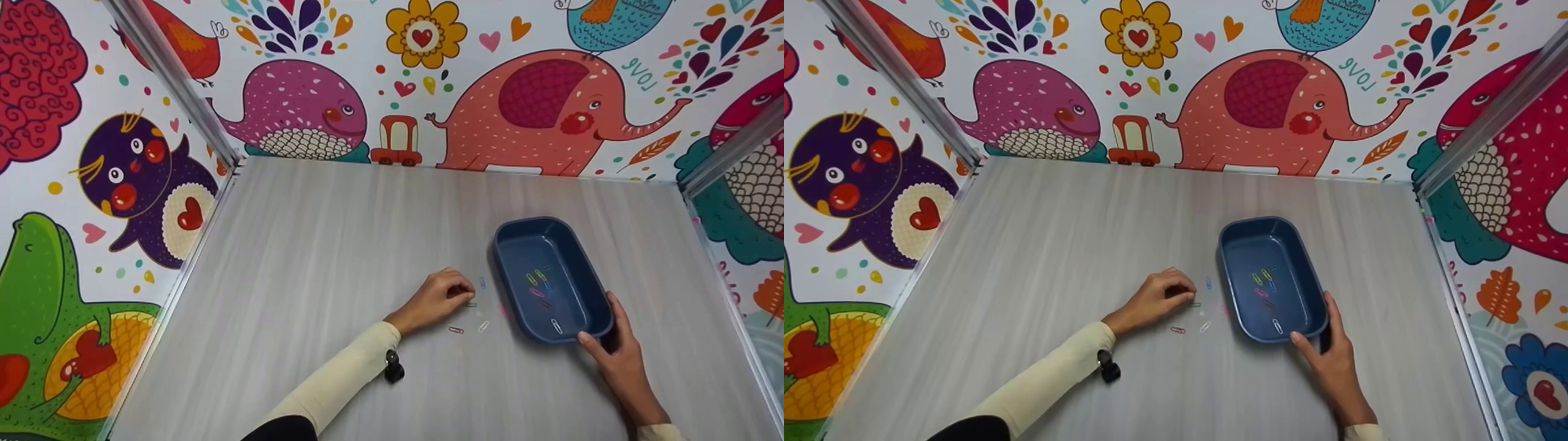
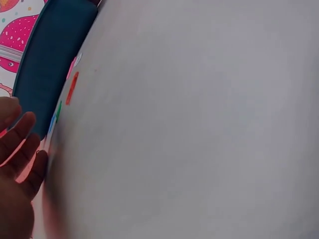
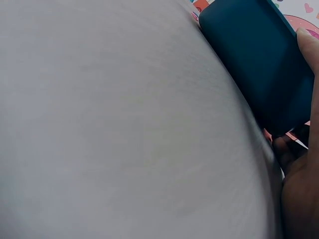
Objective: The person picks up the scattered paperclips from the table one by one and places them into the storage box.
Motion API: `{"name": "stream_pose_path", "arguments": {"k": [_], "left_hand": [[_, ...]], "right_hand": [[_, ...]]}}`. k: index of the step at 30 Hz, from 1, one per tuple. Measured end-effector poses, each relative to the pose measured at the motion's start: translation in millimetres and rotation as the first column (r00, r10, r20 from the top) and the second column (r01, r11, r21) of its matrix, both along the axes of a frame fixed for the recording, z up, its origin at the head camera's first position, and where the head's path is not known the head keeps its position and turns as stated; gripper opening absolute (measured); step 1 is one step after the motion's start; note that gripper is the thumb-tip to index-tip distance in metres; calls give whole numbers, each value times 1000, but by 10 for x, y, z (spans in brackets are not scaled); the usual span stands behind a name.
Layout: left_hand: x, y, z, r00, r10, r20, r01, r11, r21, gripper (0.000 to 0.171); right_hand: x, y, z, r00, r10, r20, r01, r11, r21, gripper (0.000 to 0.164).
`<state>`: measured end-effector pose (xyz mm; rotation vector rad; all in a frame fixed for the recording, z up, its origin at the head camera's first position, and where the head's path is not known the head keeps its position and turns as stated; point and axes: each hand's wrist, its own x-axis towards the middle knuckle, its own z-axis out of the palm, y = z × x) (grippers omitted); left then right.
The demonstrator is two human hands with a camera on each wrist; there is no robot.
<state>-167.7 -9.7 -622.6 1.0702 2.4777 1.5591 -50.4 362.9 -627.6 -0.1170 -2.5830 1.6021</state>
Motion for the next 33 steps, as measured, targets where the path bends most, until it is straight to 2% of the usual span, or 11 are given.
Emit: {"name": "stream_pose_path", "arguments": {"k": [5, 13, 18, 27, 33], "left_hand": [[5, -11, -5, 999, 4, -47, -4, 1000, -2, 7], [18, -40, -51, 998, 9, -57, -10, 1000, -9, 7], [34, -53, -83, 996, 7, -92, -10, 1000, -28, 8], [58, -62, -118, 977, -1, -215, -17, 997, -80, 7], [55, -78, -109, 963, -28, -268, -9, 991, -136, 8]], "right_hand": [[-1, -17, 17, 1000, 3, -14, -4, 1000, -27, 99], [7, -10, 15, 1000, 12, -13, -13, 999, -33, 99], [4, -3, 10, 1000, 13, -12, -13, 999, -35, 98], [6, -1, 0, 1000, 11, -4, -11, 999, -41, 98], [7, -8, 0, 1000, -1, -17, 0, 1000, -27, 97]]}}
